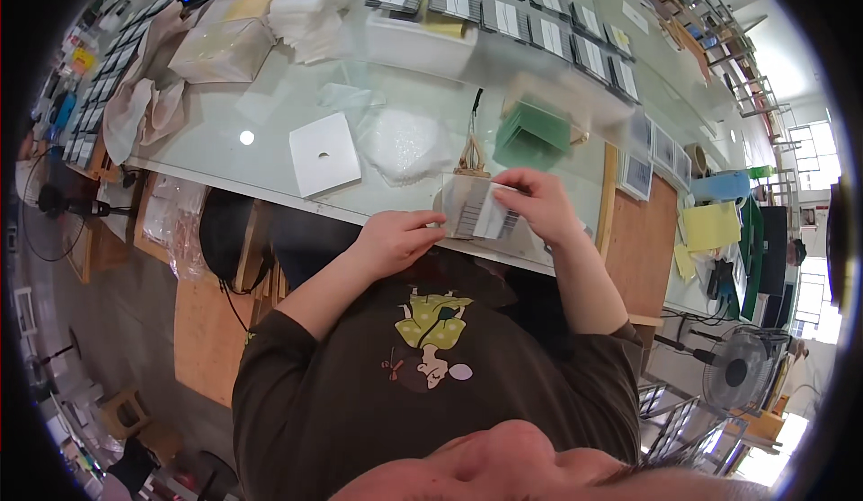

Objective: Inspecting and packaging small solar panels into individual white paper boxes.

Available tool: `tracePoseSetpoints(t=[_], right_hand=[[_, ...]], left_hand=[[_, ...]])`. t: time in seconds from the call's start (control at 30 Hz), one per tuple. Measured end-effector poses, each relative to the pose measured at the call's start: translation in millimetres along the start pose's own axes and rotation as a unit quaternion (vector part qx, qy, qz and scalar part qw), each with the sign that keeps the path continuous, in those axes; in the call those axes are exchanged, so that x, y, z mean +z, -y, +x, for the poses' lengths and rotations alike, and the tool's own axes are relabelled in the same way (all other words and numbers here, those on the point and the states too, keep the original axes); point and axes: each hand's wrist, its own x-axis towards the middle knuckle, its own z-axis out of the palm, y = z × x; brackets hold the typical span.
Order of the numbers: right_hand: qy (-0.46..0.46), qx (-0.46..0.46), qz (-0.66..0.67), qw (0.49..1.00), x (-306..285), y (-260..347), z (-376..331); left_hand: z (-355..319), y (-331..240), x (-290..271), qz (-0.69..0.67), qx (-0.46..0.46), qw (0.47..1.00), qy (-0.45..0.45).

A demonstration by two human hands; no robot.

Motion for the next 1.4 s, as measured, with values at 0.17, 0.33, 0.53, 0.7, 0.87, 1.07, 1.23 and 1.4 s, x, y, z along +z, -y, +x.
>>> tracePoseSetpoints(t=[0.17,0.33,0.53,0.7,0.87,1.07,1.23,1.4], right_hand=[[0.003,0.005,-0.046,0.999,18,-9,18],[-0.006,-0.013,-0.1,0.995,26,-9,24],[-0.014,-0.031,-0.114,0.993,28,-13,26],[-0.028,-0.034,-0.115,0.992,31,-12,25],[-0.038,-0.046,-0.13,0.99,32,-11,24],[-0.114,-0.144,-0.246,0.952,25,-15,16],[-0.21,-0.158,-0.242,0.934,1,-34,3],[-0.173,-0.165,-0.21,0.948,8,-51,-3]], left_hand=[[-1,-4,0,0.007,0.008,1.0,-0.015],[-4,-2,-1,0.014,0.015,1.0,-0.018],[-2,-1,1,0.03,0.026,0.999,-0.022],[-1,-3,0,0.064,0.037,0.997,-0.001],[-2,-2,0,0.07,0.043,0.997,0.006],[-2,-2,1,0.065,0.039,0.997,0.004],[-4,-2,2,0.066,0.048,0.997,-0.008],[-4,-3,3,0.067,0.045,0.997,-0.012]])
